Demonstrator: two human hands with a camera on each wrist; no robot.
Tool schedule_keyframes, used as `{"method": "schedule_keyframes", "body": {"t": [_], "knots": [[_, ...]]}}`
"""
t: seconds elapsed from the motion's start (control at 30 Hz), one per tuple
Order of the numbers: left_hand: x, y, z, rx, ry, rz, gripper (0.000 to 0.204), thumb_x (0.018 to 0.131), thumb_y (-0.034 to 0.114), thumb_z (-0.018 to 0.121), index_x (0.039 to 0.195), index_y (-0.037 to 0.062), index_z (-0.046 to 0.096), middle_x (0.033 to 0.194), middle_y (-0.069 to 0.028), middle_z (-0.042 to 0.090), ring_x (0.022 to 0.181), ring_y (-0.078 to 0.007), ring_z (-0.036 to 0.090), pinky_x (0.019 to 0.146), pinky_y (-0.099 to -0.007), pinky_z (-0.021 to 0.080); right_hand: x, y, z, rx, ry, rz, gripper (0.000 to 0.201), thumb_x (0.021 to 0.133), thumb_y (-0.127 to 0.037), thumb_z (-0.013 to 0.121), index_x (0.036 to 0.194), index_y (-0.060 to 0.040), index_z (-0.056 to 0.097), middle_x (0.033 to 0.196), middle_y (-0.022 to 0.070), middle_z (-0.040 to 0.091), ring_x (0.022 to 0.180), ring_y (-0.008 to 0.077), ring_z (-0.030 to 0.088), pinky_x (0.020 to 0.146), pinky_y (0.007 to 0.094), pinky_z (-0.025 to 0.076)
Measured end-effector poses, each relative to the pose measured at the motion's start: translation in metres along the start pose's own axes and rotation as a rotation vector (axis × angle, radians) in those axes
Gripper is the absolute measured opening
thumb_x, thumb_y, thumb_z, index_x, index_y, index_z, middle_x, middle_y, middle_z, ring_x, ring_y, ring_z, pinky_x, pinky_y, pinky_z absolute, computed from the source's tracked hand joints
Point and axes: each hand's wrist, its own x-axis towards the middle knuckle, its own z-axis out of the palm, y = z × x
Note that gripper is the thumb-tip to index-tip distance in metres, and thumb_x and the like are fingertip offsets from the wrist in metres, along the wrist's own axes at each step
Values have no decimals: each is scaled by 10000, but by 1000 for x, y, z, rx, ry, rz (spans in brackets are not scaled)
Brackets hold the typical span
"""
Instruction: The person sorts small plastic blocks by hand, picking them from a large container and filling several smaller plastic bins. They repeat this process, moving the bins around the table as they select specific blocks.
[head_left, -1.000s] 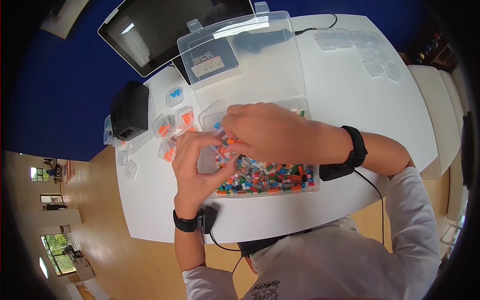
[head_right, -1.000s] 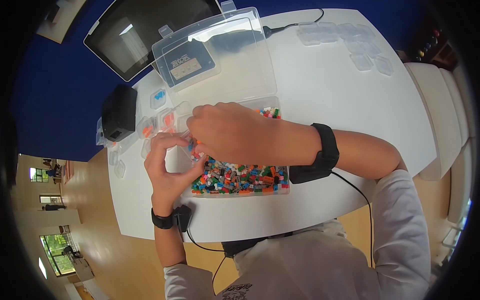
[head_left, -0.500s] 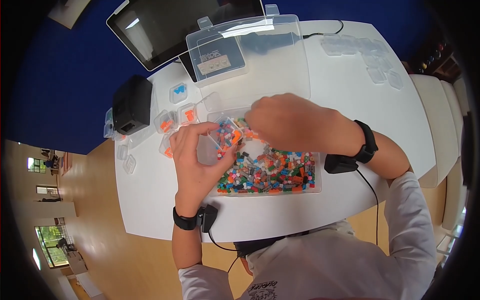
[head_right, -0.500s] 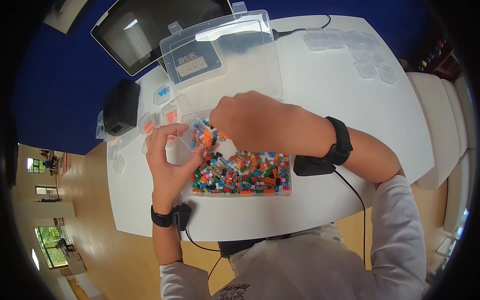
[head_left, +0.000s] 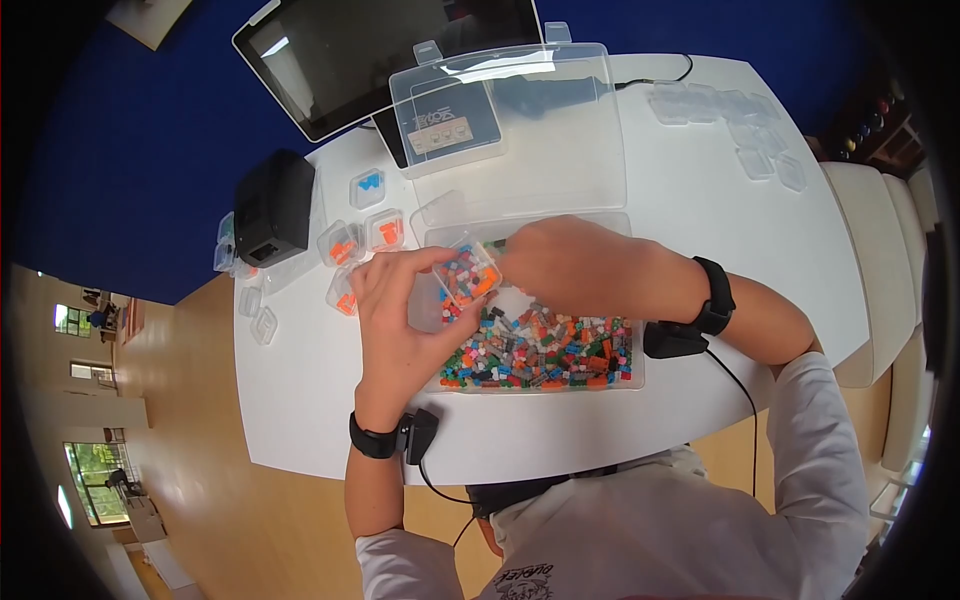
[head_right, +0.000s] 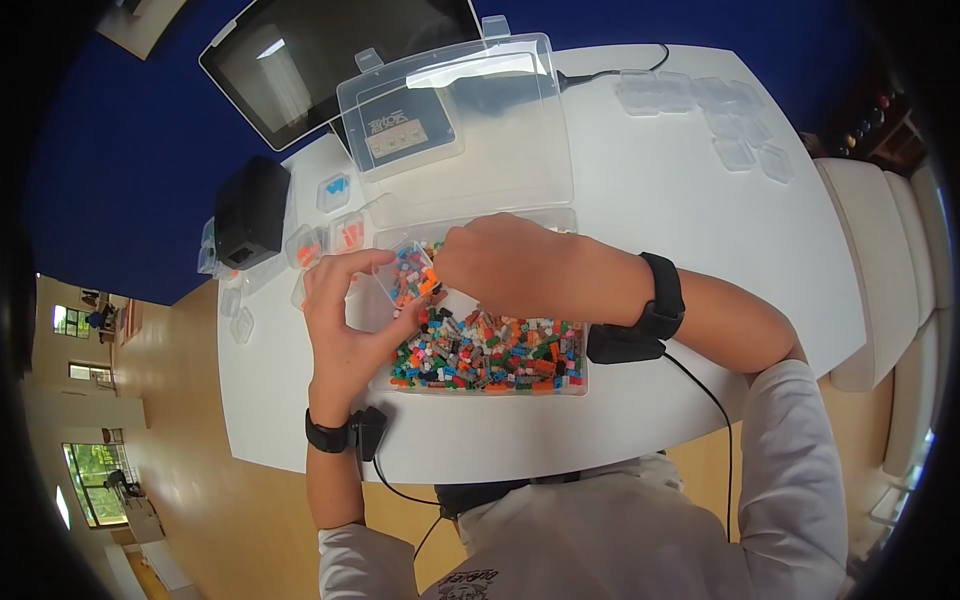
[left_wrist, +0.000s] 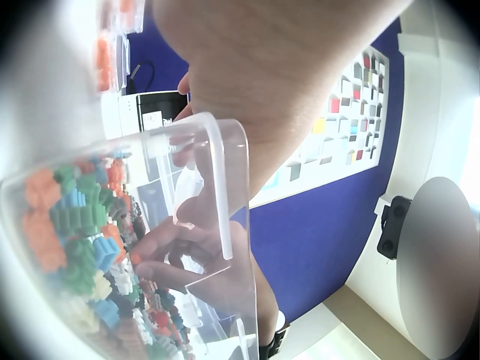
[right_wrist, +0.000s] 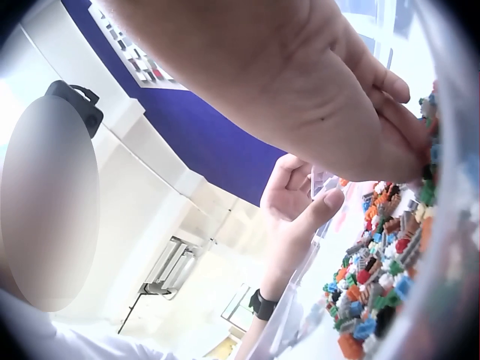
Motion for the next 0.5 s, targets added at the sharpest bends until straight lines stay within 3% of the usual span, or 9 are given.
{"method": "schedule_keyframes", "body": {"t": [0.07,0.17,0.23,0.27,0.33,0.47,0.5], "knots": [[0,0,-1,-5,-12,-4,548,747,192,1035,1242,137,808,1201,-32,789,1126,-260,666,1050,-436,486,0,0,-6,-13,-29,13,181,949,-70,794,1102,-32,705,1069,128,732,1064,363,728,919,483,586],[0,0,-2,10,-19,17,547,748,187,1035,1244,133,809,1197,-32,786,1125,-259,665,1073,-435,468,1,-2,-28,1,75,-13,148,982,-76,782,1098,-22,706,1074,130,734,1059,369,735,914,480,589],[1,-1,-2,0,-29,20,547,750,185,1034,1246,132,809,1197,-34,785,1128,-256,666,1083,-433,459,9,-15,-58,116,-2,168,108,1019,-88,764,1078,-13,713,1051,143,736,1028,389,736,912,488,590],[1,0,-1,-12,-44,31,547,751,183,1034,1248,132,809,1198,-35,785,1131,-254,667,1093,-431,449,12,-18,-58,114,-5,166,108,1019,-88,764,1078,-13,713,1051,143,736,1028,389,736,912,488,590],[1,0,0,-18,-39,27,547,753,182,1033,1250,133,810,1206,-34,788,1132,-250,670,1094,-428,446,16,-25,-55,243,190,164,77,1033,-76,745,1041,-3,719,1026,158,740,999,415,732,903,497,588],[1,0,-2,-47,-48,-7,544,762,179,1031,1258,136,812,1230,-30,798,1137,-240,679,1095,-420,440,8,-9,-45,82,126,185,43,1015,-49,741,1015,-8,726,1021,155,751,1033,404,739,913,497,596],[0,0,-2,-47,-44,-8,544,762,179,1031,1258,136,812,1230,-30,798,1137,-240,679,1095,-420,440,6,-9,-41,67,25,216,35,999,-42,749,1008,-14,730,1032,151,757,1052,399,742,921,494,600]]}}
